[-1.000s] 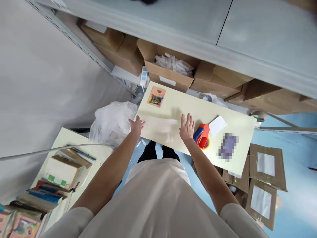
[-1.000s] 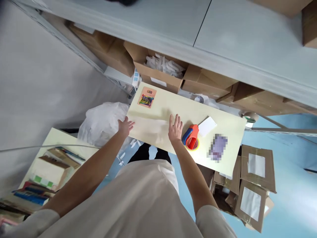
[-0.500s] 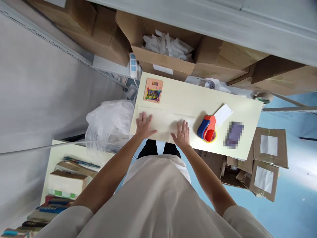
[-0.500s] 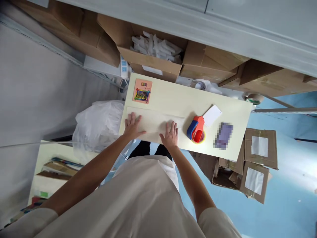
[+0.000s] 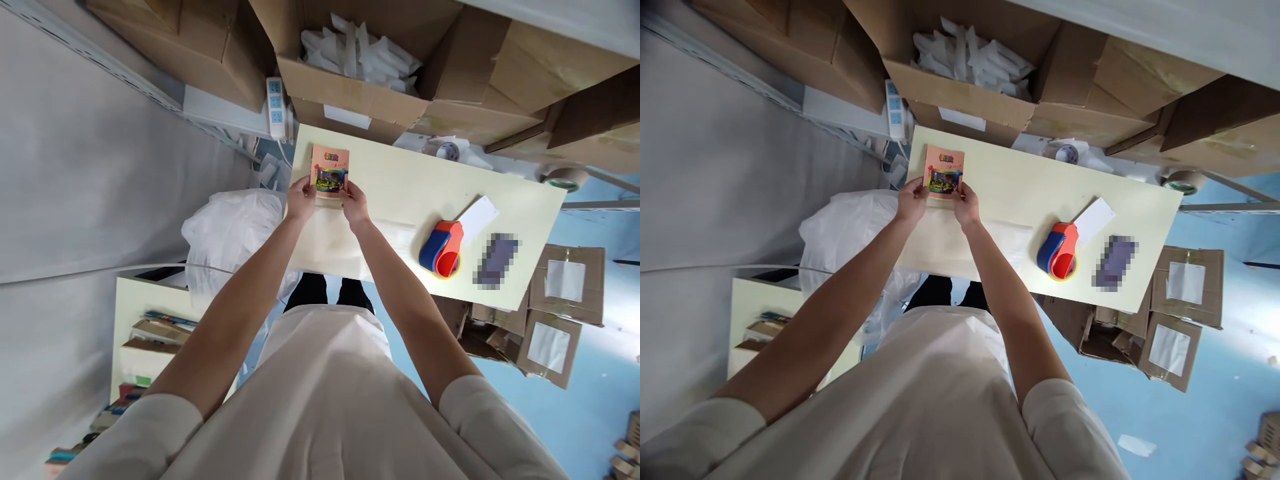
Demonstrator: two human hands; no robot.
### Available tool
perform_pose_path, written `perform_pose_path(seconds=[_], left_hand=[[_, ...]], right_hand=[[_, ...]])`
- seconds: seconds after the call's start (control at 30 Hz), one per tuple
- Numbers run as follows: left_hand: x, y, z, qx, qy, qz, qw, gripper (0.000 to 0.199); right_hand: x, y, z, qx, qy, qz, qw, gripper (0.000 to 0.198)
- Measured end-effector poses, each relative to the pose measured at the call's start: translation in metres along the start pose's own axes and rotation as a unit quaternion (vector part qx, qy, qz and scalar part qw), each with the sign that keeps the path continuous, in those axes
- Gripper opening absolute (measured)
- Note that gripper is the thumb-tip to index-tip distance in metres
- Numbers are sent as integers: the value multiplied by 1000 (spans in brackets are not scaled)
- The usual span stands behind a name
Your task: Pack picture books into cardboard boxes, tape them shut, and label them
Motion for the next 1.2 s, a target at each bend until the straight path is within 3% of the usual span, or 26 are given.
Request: perform_pose_path(seconds=[0.13,0.2,0.33,0.47,0.6,0.67,0.73,0.83,0.93,1.03,1.1,1.2], left_hand=[[51,-3,-40,45,-3,29,999,25],[89,-20,-46,55,7,74,996,26],[158,-69,-26,4,48,167,985,22],[191,-109,-6,-81,61,224,969,21],[196,-122,-3,-173,48,224,958,28],[194,-121,-12,-241,7,202,949,39],[196,-126,-26,-302,-60,205,929,50],[205,-141,-38,-348,-121,263,892,54],[208,-147,-39,-397,-115,292,863,53],[207,-148,-38,-430,-104,309,842,53],[206,-148,-38,-432,-102,318,837,54],[203,-146,-36,-404,-98,311,854,52]], right_hand=[[53,52,7,-24,23,-59,998,41],[89,81,-4,-34,15,-74,997,43],[152,134,-45,35,-22,-94,995,38],[176,167,-79,120,-49,-131,983,29],[175,173,-88,187,-45,-141,971,22],[177,176,-88,243,-30,-165,956,23],[185,179,-84,296,8,-209,932,32],[197,175,-82,332,55,-240,910,53],[194,167,-87,301,46,-215,928,69],[179,171,-93,207,-21,-212,955,76],[166,173,-97,133,-73,-194,969,66],[152,170,-94,97,-104,-142,980,34]])
Point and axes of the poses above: each hand's wrist, its own x-axis away from the middle knuckle, its own y-axis out of the back of the hand, z = x × y, the point moved 9 cm from there along -x, towards the middle knuckle, and after that the axes turned 1 degree about -y, right-handed, at the moved point
